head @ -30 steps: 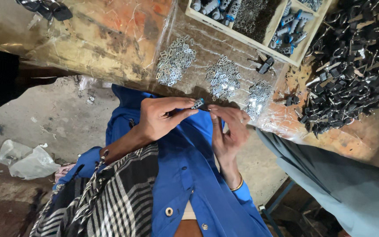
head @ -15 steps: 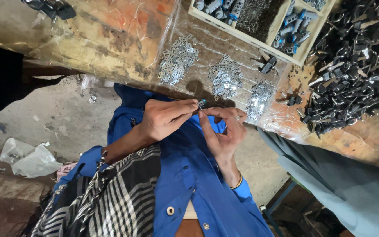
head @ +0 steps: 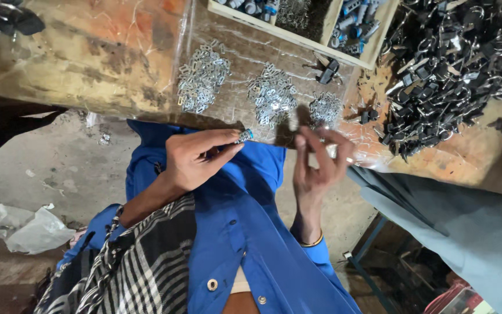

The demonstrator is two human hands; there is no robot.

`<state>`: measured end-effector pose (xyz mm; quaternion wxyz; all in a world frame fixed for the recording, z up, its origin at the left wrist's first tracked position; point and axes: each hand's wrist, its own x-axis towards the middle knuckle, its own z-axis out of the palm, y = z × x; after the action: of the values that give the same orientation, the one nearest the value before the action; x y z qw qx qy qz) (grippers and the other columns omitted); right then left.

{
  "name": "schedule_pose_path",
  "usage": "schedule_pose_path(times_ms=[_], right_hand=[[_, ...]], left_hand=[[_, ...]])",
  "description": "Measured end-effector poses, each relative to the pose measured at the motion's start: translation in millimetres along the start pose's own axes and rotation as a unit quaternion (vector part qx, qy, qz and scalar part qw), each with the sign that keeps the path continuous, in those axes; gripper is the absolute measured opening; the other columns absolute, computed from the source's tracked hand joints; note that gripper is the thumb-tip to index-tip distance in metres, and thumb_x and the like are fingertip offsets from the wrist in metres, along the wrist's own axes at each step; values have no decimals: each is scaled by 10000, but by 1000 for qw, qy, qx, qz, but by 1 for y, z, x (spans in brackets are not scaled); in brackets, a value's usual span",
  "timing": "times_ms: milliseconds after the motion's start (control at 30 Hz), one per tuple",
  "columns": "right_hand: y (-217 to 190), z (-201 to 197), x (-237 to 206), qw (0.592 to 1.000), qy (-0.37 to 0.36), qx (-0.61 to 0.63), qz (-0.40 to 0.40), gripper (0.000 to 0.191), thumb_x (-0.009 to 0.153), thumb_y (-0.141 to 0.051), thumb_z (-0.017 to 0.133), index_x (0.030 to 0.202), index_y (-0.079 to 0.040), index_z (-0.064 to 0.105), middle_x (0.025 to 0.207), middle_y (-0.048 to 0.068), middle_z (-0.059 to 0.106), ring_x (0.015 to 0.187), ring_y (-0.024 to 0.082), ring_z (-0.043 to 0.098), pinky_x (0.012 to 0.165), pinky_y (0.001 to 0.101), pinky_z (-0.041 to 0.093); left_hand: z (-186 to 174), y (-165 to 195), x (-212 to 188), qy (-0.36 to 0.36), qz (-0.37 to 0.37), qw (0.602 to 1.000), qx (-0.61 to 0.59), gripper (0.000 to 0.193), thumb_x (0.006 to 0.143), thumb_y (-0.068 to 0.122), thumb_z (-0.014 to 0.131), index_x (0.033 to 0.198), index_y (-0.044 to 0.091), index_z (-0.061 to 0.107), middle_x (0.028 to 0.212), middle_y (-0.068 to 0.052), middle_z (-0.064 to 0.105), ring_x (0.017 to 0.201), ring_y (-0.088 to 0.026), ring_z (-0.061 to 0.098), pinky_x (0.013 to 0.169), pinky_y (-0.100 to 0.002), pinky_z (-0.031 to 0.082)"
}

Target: The person sits at a workbench and assembles padlocks by hand, picking small metal lock components from a compartmented tray and fitting them into black padlock bodies, then placing finished locks onto a large pile beside the tray. The person repeats this assembly cycle continuously throughout the episode.

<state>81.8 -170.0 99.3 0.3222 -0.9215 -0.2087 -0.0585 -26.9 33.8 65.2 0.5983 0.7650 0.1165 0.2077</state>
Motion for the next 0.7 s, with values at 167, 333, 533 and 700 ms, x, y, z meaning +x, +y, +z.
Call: schedule_pose_path(times_ms=[167, 333, 533, 700], right_hand=[[5, -7, 0, 987, -25, -104, -122, 340, 799, -190, 934, 1101, -152, 784, 1291, 103, 609, 1211, 346, 501, 1033, 472, 332], [6, -4, -6, 981, -51, -60, -179, 275, 783, -157, 950, 998, -189, 780, 1080, -16, 675, 1094, 256, 552, 996, 430, 332], [-1, 7, -8, 987, -77, 51, -129, 195, 872, -50, 877, 985, -72, 719, 973, 37, 720, 898, 202, 664, 927, 356, 411], [-15, 18, -9, 977, -71, 187, -79, 191, 855, 38, 801, 985, -31, 680, 974, 96, 748, 876, 206, 695, 887, 337, 439]], left_hand=[[0, 0, 0, 8, -52, 998, -41, 225, 877, 23, 867, 1074, 24, 758, 1071, -87, 786, 704, -60, 677, 558, -200, 498], [-1, 1, 2, 2, -85, 996, -18, 256, 857, 47, 888, 1087, 36, 775, 957, -59, 787, 605, -36, 608, 509, -206, 425], [-2, 3, 5, 1, -53, 998, -20, 229, 878, 48, 865, 1088, 40, 774, 1022, -71, 788, 642, -47, 622, 539, -208, 471], [-1, 0, 5, 1, -41, 999, -18, 221, 888, 64, 862, 1086, 36, 767, 1048, -76, 790, 722, -75, 705, 574, -213, 530]])
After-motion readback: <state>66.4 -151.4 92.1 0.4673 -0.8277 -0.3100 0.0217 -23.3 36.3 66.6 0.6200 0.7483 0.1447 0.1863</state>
